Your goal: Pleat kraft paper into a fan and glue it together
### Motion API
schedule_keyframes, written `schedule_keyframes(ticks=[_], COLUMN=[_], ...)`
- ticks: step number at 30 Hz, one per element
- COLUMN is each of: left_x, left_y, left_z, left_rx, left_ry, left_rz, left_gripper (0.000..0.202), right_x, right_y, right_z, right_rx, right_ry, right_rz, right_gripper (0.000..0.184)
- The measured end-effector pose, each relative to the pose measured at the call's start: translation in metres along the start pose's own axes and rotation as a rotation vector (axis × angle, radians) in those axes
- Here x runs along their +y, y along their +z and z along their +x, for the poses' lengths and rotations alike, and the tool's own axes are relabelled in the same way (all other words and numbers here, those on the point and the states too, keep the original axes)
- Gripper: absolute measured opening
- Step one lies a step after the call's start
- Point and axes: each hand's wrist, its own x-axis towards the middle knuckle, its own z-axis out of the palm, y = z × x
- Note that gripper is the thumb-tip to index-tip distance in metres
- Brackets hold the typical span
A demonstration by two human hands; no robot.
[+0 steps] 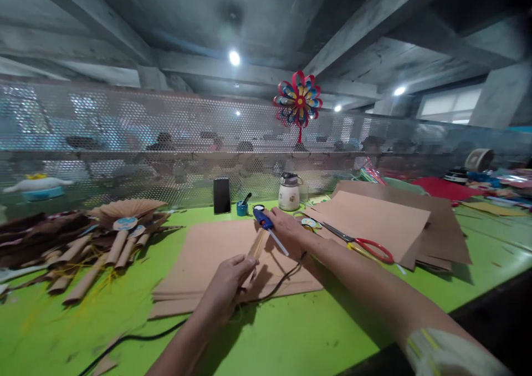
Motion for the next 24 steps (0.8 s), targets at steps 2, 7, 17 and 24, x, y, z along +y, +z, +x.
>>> schedule_keyframes(ticks=[2, 7, 17, 24], left_x=[-0.002, -0.010, -0.009, -0.006], left_y=[0.002, 0.006, 0.002, 0.001], left_z=[0.000, 0.002, 0.001, 0.000], left_rx=[-0.056, -0.235, -0.219, -0.221], left_ry=[-0.009, -0.040, -0.005, -0.059], left_rz=[0.055, 0.128, 0.139, 0.059], left_gripper=[0.031, 0.034, 0.035, 0.030], right_x=[-0.005, -0.005, 0.006, -0.001], right_y=[0.011, 0.026, 0.014, -0.018], right_z=[0.007, 0.025, 0.009, -0.033], right_rx=[-0.024, -0.065, -0.051, 0.170], right_ry=[0.002, 0.030, -0.046, -0.005], right_rz=[-0.046, -0.124, -0.059, 0.100], right_gripper=[0.025, 0.025, 0.067, 0.028])
